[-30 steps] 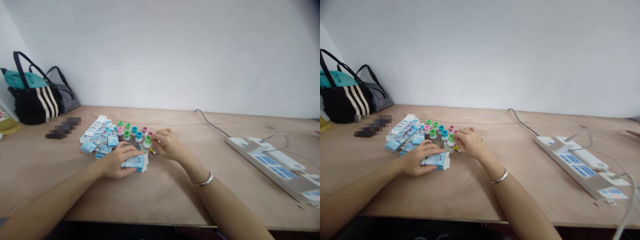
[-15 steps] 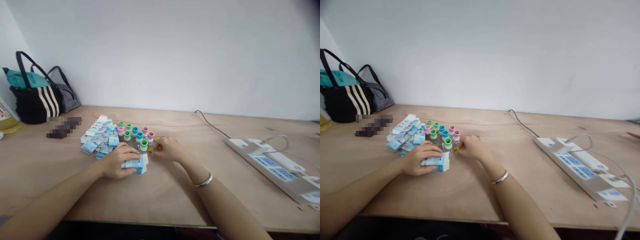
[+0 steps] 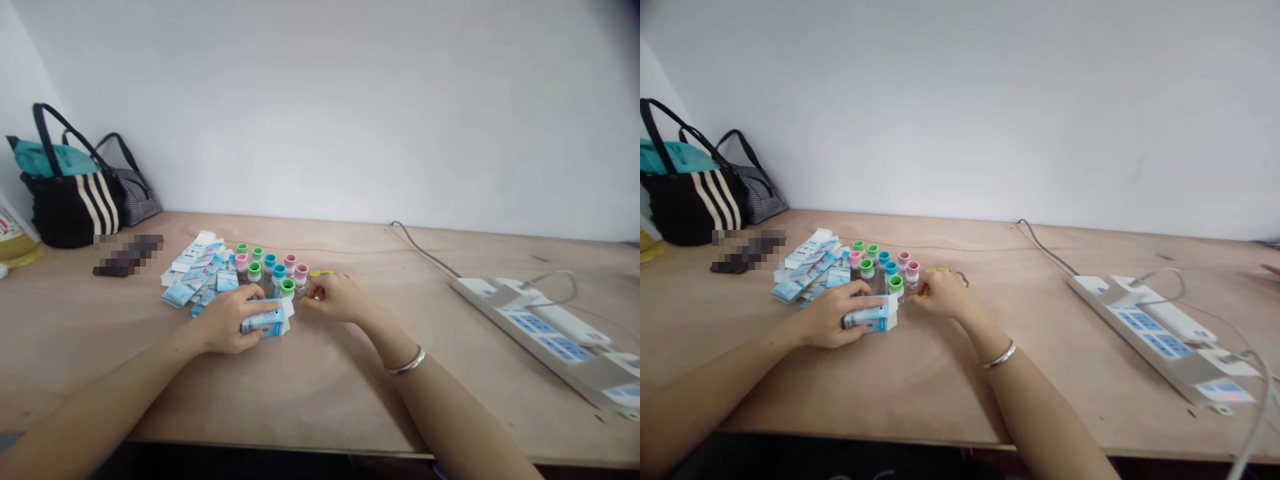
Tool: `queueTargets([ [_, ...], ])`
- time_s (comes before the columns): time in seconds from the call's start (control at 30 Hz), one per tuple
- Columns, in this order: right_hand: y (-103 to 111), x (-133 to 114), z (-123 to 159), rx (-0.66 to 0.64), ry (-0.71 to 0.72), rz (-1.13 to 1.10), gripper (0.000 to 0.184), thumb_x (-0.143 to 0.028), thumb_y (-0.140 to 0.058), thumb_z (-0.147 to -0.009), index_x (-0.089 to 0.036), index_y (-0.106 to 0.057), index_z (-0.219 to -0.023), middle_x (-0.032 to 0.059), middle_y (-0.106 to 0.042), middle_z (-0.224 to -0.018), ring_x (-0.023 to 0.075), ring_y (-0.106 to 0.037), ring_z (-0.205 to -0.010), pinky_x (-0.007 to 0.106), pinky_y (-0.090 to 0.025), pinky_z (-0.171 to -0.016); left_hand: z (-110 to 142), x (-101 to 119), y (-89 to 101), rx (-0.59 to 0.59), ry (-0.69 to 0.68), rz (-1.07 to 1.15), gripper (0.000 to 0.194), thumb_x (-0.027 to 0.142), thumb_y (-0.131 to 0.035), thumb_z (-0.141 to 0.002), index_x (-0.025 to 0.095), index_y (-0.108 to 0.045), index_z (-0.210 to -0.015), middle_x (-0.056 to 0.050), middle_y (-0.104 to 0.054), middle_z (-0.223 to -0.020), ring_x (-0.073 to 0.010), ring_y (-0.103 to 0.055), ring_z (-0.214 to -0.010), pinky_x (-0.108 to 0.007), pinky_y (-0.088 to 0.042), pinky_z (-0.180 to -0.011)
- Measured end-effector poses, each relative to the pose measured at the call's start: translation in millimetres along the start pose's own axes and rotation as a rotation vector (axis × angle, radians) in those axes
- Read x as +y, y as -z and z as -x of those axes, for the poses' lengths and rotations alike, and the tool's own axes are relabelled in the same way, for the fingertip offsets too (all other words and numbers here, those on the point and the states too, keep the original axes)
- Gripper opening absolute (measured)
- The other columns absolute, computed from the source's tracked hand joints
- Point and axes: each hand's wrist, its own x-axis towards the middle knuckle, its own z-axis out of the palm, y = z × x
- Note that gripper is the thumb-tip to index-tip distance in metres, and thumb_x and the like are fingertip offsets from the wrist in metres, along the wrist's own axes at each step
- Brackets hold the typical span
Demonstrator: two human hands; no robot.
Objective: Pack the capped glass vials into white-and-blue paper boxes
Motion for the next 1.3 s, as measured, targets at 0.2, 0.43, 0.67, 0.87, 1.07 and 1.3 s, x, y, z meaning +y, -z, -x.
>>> queueTargets([
  [0.2, -20, -27, -4, 0.018, -0.017, 0.049, 0.024, -0.041, -0.057, -0.080, -0.022, -0.068, -0.071, 0.0036, -0.070, -0.074, 0.0165, -0.061, -0.065, 0.023, -0.032, -0.053, 2, -1, 9.7, -0.090, -0.120, 0.144, 0.055, 0.024, -0.064, -0.070, 0.028, -0.053, -0.123, -0.005, -0.058, -0.108, -0.0180, -0.062, -0.089, -0.030, -0.051, -0.079],
  [0.43, -30, -38, -16, 0.057, -0.128, 0.148, 0.024, -0.034, -0.052, -0.083, -0.021, -0.067, -0.070, 0.0081, -0.068, -0.071, 0.0190, -0.060, -0.065, 0.025, -0.029, -0.053, 1, -1, 2.0, -0.062, -0.040, 0.121, 0.058, 0.027, -0.065, -0.069, 0.022, -0.047, -0.124, -0.007, -0.060, -0.114, -0.0228, -0.059, -0.102, -0.035, -0.049, -0.087],
  [0.67, -16, -19, -7, 0.291, 0.012, -0.181, 0.042, -0.038, -0.038, -0.092, -0.017, -0.056, -0.061, 0.0012, -0.058, -0.056, 0.0098, -0.047, -0.050, 0.022, -0.029, -0.051, -4, -1, -10.7, 0.174, 0.028, 0.045, 0.045, 0.014, -0.063, -0.069, 0.020, -0.052, -0.112, -0.007, -0.061, -0.107, -0.0232, -0.057, -0.101, -0.037, -0.049, -0.087],
  [0.87, -6, -18, 9, 0.419, 0.189, -0.194, 0.031, -0.047, -0.057, -0.081, -0.018, -0.058, -0.069, -0.0008, -0.055, -0.059, 0.0097, -0.046, -0.052, 0.022, -0.030, -0.053, -6, -4, -29.7, 0.235, -0.055, -0.013, 0.050, 0.031, -0.070, -0.072, 0.018, -0.051, -0.117, -0.010, -0.056, -0.111, -0.0250, -0.053, -0.105, -0.041, -0.047, -0.093],
  [1.07, 4, -21, 15, 0.657, 0.300, -0.065, 0.033, -0.049, -0.061, -0.075, -0.019, -0.050, -0.066, 0.0029, -0.055, -0.068, 0.0140, -0.047, -0.063, 0.026, -0.033, -0.059, -4, 11, -22.7, 0.195, -0.025, 0.115, 0.043, 0.042, -0.063, -0.078, 0.020, -0.054, -0.114, -0.011, -0.053, -0.116, -0.0247, -0.050, -0.109, -0.040, -0.044, -0.095],
  [1.3, 1, -30, 15, 0.094, 0.477, -0.086, 0.042, -0.057, -0.068, -0.067, -0.019, -0.052, -0.071, 0.0038, -0.058, -0.079, 0.0176, -0.052, -0.075, 0.029, -0.036, -0.069, -5, 7, -27.4, 0.210, 0.243, 0.262, 0.019, 0.030, -0.043, -0.091, 0.019, -0.051, -0.105, -0.005, -0.060, -0.100, -0.0163, -0.060, -0.087, -0.030, -0.050, -0.077],
])
